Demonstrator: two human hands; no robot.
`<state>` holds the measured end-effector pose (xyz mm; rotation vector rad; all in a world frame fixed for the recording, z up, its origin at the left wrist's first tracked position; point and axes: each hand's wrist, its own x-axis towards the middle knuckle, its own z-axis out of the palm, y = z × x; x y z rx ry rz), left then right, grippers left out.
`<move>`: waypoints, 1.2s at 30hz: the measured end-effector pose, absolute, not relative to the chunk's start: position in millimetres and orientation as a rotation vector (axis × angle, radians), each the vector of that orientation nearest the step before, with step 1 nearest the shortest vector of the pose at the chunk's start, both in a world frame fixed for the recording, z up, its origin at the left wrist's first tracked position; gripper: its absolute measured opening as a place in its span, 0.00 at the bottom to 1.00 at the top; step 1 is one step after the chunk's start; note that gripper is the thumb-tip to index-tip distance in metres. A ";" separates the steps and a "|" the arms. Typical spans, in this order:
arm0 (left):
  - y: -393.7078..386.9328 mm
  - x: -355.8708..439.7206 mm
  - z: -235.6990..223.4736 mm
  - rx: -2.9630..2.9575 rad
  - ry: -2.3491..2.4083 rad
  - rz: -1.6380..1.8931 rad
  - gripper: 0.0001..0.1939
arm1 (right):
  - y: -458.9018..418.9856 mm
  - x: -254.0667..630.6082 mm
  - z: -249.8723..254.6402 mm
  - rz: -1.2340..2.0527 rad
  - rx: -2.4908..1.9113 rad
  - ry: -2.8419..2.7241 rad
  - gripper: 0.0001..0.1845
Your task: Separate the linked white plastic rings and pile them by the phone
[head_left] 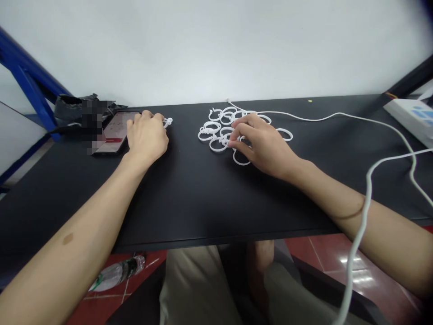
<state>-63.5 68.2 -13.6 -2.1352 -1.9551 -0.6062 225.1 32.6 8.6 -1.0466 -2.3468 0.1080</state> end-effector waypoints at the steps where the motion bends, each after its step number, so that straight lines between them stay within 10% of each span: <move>1: 68.1 -63.8 -13.2 -2.149 -1.959 -0.618 0.15 | 31.9 224.7 9.6 0.122 -1.034 -2.349 0.03; 36: 17.0 23.4 6.8 -2.864 -1.301 -0.988 0.24 | 23.7 215.9 14.8 0.186 -0.712 -2.210 0.04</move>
